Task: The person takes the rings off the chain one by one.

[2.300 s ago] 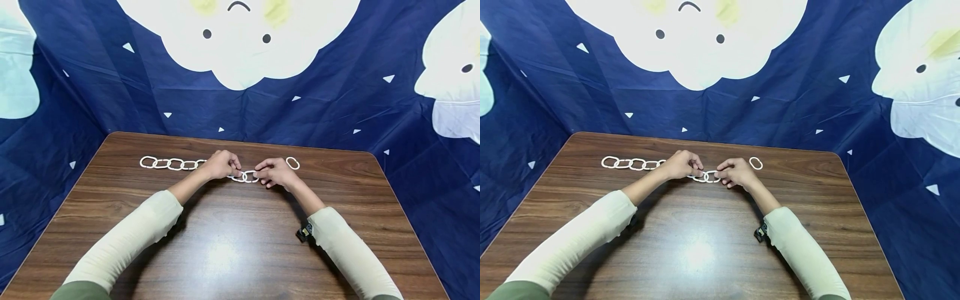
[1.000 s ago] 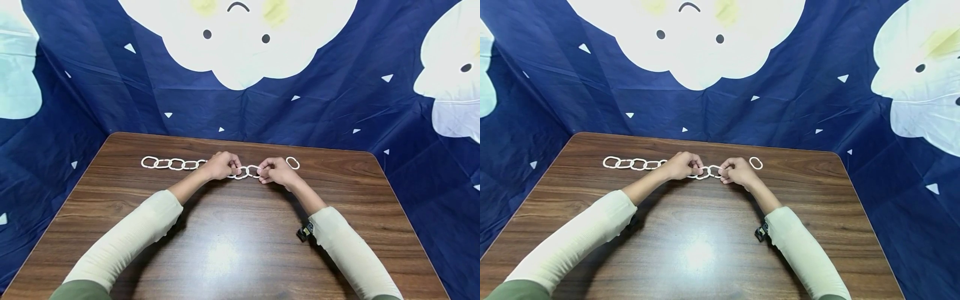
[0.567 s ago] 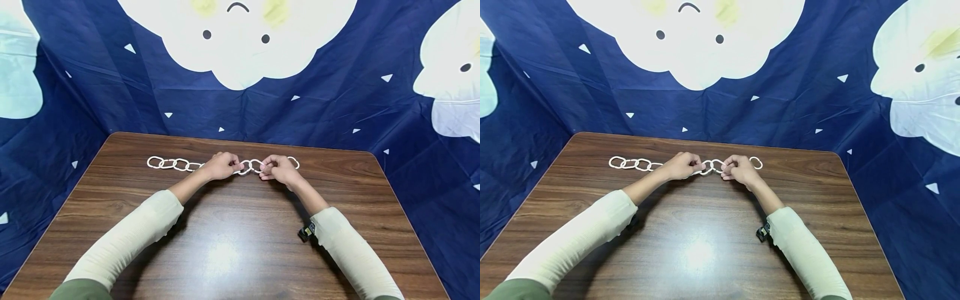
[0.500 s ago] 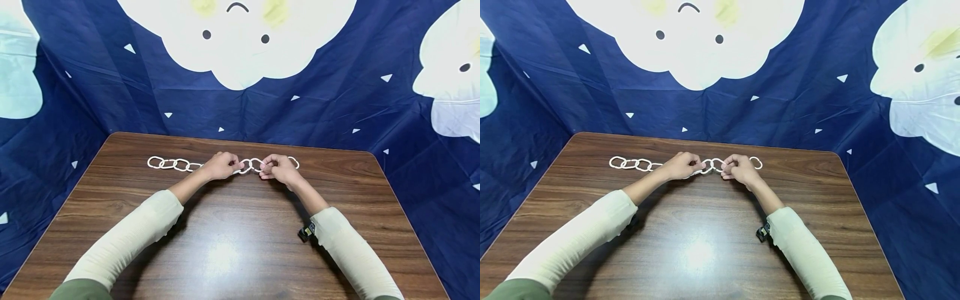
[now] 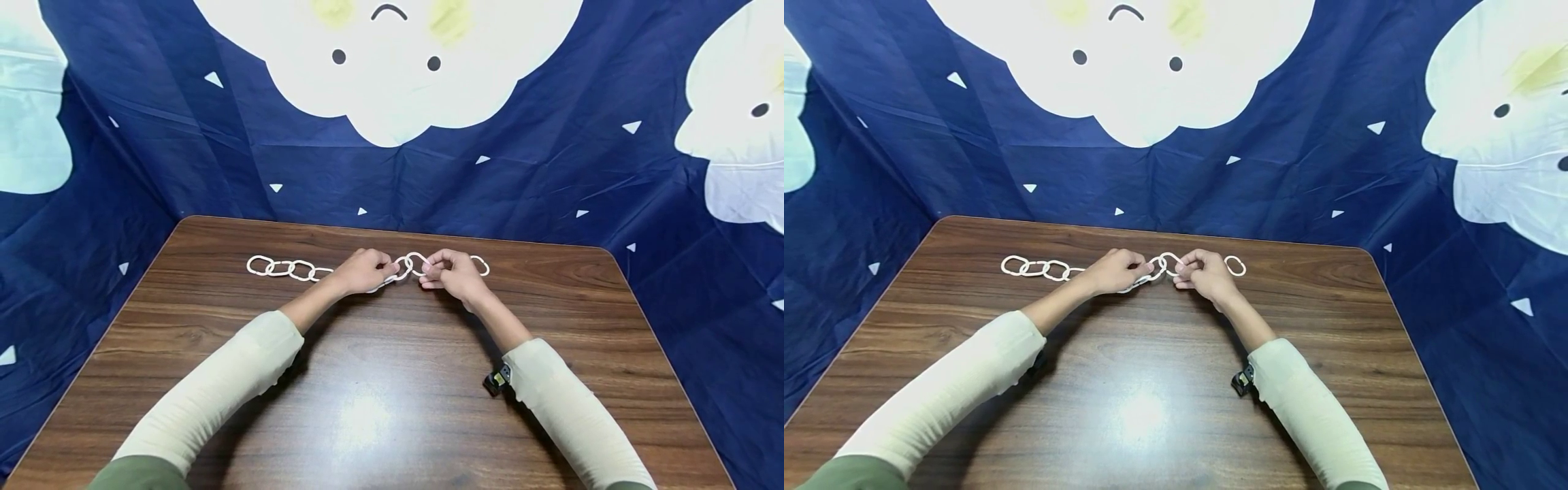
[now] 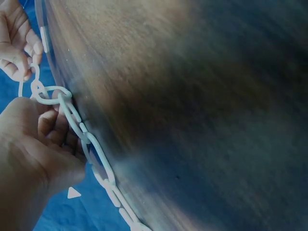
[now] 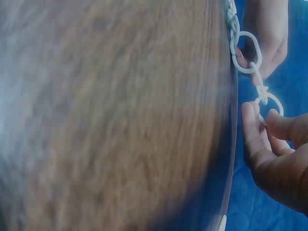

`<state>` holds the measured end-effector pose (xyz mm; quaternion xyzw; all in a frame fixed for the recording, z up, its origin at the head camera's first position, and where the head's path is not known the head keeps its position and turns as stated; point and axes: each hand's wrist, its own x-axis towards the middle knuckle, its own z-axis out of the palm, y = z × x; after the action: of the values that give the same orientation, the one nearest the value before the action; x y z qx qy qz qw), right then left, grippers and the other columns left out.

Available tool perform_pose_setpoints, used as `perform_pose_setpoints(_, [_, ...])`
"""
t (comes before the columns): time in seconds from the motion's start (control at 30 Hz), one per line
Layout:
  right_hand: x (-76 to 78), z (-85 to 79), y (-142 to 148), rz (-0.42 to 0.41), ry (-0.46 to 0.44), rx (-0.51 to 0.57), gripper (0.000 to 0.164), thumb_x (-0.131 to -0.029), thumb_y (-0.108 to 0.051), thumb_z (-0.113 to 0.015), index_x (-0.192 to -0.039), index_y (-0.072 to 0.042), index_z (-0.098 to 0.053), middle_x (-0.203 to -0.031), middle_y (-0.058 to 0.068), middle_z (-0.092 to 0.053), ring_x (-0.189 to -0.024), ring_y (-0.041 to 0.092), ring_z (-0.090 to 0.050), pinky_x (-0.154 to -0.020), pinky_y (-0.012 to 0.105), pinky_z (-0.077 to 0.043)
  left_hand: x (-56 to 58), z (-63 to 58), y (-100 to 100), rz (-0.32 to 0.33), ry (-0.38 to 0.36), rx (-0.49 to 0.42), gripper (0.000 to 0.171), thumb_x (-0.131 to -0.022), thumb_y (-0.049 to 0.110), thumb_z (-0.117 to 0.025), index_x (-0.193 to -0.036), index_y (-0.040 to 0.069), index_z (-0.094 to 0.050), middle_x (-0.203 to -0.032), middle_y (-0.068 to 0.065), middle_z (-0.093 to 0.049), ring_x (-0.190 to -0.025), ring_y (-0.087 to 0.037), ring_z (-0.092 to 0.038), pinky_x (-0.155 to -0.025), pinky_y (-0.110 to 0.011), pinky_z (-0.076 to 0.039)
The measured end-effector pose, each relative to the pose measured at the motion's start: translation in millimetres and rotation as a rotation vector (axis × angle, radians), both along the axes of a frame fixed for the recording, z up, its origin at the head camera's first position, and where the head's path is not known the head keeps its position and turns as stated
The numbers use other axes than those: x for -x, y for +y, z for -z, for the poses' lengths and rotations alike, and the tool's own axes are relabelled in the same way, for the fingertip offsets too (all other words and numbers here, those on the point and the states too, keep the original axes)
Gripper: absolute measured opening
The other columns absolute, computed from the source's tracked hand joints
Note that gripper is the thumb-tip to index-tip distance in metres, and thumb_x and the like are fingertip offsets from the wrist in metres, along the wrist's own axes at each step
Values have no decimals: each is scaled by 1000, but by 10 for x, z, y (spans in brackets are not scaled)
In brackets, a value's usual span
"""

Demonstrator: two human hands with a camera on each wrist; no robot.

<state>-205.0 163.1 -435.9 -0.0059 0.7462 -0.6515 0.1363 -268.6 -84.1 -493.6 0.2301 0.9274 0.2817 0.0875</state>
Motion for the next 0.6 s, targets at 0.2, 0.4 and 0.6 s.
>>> perform_pose_setpoints(0.2, [-24, -5, -53, -20, 6, -17, 12, -108, 9, -65, -118, 15, -64, -96, 8, -72, -84, 17, -81, -84, 31, -70, -24, -33, 28, 11, -2, 28, 46, -114, 45, -60, -72, 26, -66, -67, 6, -61, -76, -20, -64, -79, -39, -50])
perform_pose_setpoints(0.4, [-43, -6, -50, -33, 15, -25, 3, -107, 9, -66, -111, 11, -65, -95, 10, -73, -83, 17, -81, -84, 31, -70, -88, -134, 62, 22, 0, 56, 47, -114, 42, -58, -71, 25, -62, -69, 4, -60, -80, -22, -64, -93, -45, -49])
perform_pose_setpoints(0.6, [-78, -6, -73, -43, 27, -27, 7, -106, 11, -67, -103, 4, -67, -96, 11, -74, -85, 19, -81, -85, 32, -71, -103, -181, 59, 21, -38, 56, 45, -114, 41, -59, -72, 25, -65, -71, 3, -62, -83, -23, -64, -95, -47, -48])
